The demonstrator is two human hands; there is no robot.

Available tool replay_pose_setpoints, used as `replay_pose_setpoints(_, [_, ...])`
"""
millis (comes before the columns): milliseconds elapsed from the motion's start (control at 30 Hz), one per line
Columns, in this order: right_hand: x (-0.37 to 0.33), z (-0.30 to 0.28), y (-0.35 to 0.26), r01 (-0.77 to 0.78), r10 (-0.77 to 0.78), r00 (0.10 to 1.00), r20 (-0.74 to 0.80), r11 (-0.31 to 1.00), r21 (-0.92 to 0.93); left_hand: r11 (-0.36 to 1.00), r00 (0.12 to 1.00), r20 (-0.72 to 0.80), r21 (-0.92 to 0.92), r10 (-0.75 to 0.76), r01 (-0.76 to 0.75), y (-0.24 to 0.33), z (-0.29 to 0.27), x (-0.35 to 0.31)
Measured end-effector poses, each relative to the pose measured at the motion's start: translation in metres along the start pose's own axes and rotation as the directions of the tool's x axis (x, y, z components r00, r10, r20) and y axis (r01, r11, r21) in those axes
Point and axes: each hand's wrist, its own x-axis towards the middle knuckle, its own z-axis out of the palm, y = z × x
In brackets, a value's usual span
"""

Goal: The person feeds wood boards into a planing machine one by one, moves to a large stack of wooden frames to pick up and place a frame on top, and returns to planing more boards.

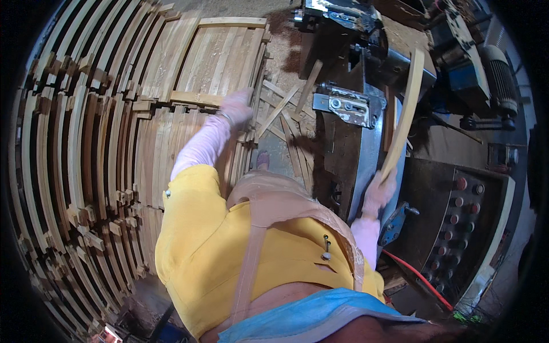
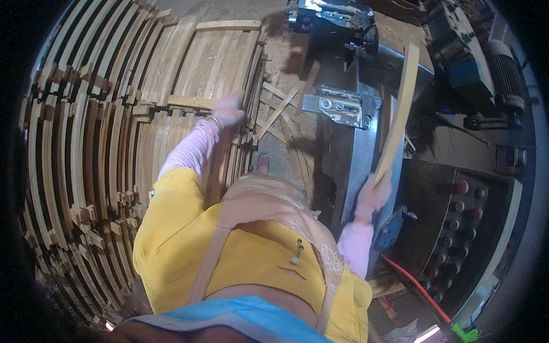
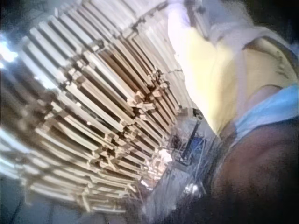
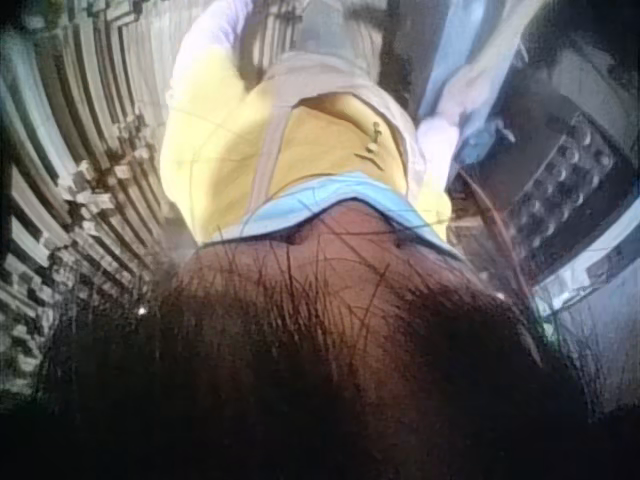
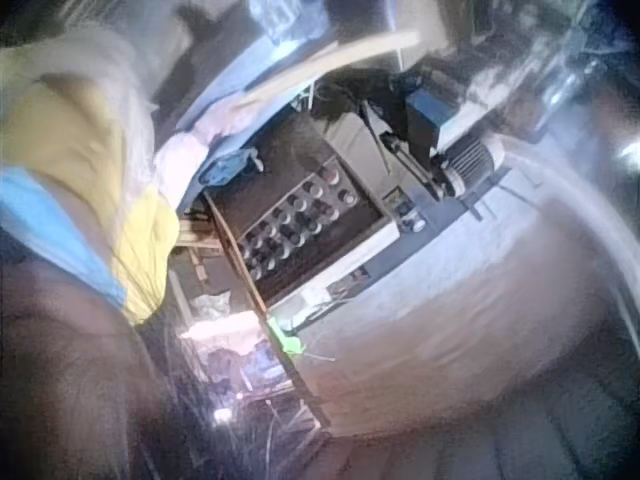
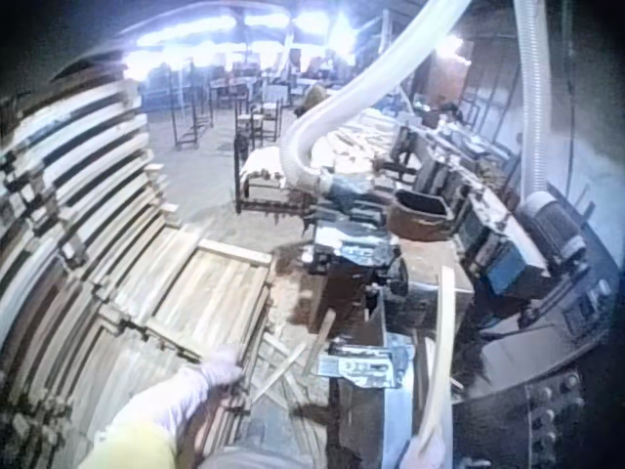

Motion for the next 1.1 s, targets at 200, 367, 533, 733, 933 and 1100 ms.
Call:
replay_pose_setpoints(200, [-0.184, -0.085, 0.085, -0.114, 0.198, 0.942, 0.273, 0.949, -0.294, 0.894, 0.984, 0.127, 0.444, -0.127, 0.058, -0.119, -0.002, 0.009])
replay_pose_setpoints(367, [-0.205, -0.088, 0.098, -0.129, 0.201, 0.963, 0.178, 0.929, -0.347, 0.88, 0.926, 0.295, 0.469, -0.234, 0.073, -0.122, 0.006, 0.052])
replay_pose_setpoints(533, [-0.083, -0.029, 0.035, 0.116, -0.143, 0.988, -0.063, 0.942, -0.315, 0.959, 0.938, 0.346, 0.268, -0.01, -0.088, -0.044, -0.016, 0.061])
replay_pose_setpoints(733, [0.037, 0.019, 0.008, 0.218, -0.236, 0.971, -0.025, 0.93, -0.294, 0.966, 0.957, 0.208, 0.116, 0.204, -0.231, 0.057, -0.063, 0.059])
replay_pose_setpoints(933, [0.115, 0.006, -0.098, 0.137, -0.041, 0.912, 0.408, 0.968, -0.208, 0.884, 0.957, -0.219, -0.385, 0.192, -0.266, 0.125, -0.209, 0.022])
replay_pose_setpoints(1100, [0.027, -0.007, -0.127, 0.336, -0.552, 0.714, 0.431, 0.81, 0.481, 0.047, 0.969, -0.16, -0.984, 0.189, -0.172, 0.176, -0.18, 0.027])
